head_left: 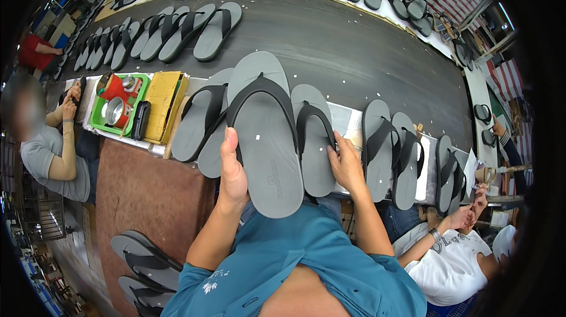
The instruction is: The person picks up and inspects various sandals and flip-flops on a workbench, turning them over to view the soles and straps. They handle multiple pairs, comparing and arranging them while other workers assemble footwear in the background.
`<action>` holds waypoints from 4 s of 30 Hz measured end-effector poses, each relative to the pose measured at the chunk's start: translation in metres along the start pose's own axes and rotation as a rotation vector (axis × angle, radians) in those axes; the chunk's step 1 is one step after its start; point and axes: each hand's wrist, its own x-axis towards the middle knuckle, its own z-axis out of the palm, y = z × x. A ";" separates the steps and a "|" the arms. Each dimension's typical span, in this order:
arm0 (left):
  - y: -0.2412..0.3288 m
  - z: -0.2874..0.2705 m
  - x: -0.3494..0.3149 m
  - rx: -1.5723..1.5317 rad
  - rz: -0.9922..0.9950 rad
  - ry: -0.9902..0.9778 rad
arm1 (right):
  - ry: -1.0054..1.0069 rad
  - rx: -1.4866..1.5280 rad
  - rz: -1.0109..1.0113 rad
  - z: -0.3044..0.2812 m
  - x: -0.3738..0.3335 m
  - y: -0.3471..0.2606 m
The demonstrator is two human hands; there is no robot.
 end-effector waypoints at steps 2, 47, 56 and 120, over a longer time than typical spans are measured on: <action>-0.011 -0.003 0.005 0.059 0.021 0.047 | 0.086 0.121 0.052 0.000 0.001 0.009; 0.006 0.053 -0.013 0.270 0.595 -0.289 | -0.410 1.277 -0.051 -0.033 -0.022 -0.067; -0.049 -0.029 -0.002 1.102 0.107 0.204 | -0.082 1.565 0.181 -0.019 -0.023 -0.066; 0.015 -0.036 -0.031 0.231 -0.009 -0.066 | -0.503 1.001 -0.205 -0.076 -0.016 -0.057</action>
